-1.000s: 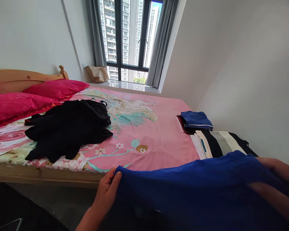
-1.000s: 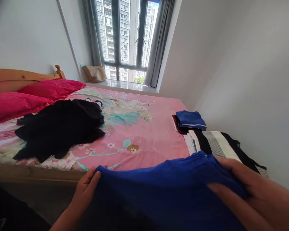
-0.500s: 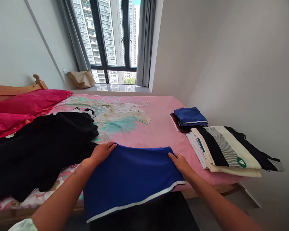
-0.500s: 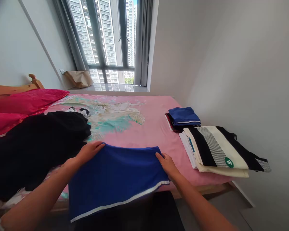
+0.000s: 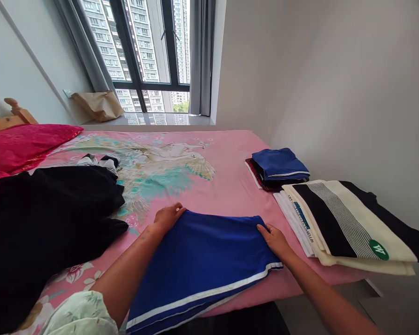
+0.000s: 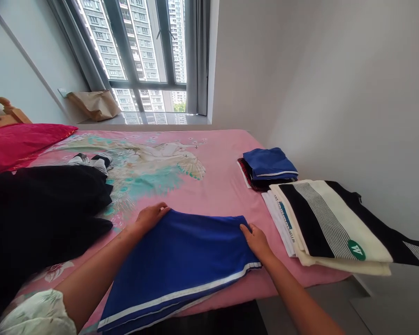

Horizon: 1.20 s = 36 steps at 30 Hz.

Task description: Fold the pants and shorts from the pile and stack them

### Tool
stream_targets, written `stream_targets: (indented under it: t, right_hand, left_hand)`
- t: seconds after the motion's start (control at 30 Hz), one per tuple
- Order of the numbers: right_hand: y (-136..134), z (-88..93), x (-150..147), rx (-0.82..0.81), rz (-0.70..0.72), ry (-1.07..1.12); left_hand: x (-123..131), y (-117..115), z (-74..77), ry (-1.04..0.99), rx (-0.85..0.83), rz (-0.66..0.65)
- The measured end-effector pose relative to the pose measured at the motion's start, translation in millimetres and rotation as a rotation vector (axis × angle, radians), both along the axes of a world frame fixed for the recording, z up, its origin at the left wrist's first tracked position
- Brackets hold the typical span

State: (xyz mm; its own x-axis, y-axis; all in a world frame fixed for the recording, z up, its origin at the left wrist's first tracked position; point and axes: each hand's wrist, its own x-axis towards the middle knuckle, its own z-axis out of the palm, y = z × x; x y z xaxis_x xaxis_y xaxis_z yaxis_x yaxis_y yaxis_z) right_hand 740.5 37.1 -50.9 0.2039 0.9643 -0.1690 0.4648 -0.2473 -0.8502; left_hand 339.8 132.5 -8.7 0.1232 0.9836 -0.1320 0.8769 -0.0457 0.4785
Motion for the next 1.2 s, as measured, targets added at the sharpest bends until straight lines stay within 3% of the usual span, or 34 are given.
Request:
stream_targets:
  t: [0.1, 0.17, 0.27, 0.4, 0.5, 0.6, 0.73, 0.83, 1.2]
  right_hand:
    - [3.9, -10.8, 14.0, -0.054, -0.018, 0.003]
    - [4.3, -15.5, 18.2, -0.088, -0.010, 0.024]
    - [3.7, -17.3, 19.6, -0.114, 0.000, 0.048]
    - [3.1, -14.5, 18.8, -0.138, -0.004, 0.028]
    - [1.8, -12.5, 18.7, -0.151, -0.022, -0.018]
    - [0.1, -11.8, 19.1, -0.165, -0.035, -0.054]
    - [-1.5, -12.1, 19.5, -0.178, -0.043, -0.060]
    - [-2.8, -11.2, 19.1, -0.180, -0.038, -0.030]
    - [-31.8, -3.4, 31.9, -0.229, 0.025, 0.118]
  left_hand:
    - [-0.7, 9.0, -7.7, -0.077, -0.113, -0.015]
    - [-14.4, 5.8, -8.0, -0.126, -0.190, -0.029]
    - [-47.3, -8.9, -3.3, -0.185, -0.282, -0.007]
    - [-84.6, -42.4, -1.9, -0.233, -0.268, 0.151]
    - [-93.7, -84.5, -6.9, -0.262, -0.065, 0.296]
    - [-88.8, -146.4, -12.7, -0.274, 0.119, 0.348]
    - [-75.4, -233.1, -21.9, -0.212, 0.290, 0.081]
    - [-66.1, -270.2, -29.4, -0.120, 0.350, -0.060]
    - [-49.2, -275.3, -30.7, 0.070, 0.479, -0.063]
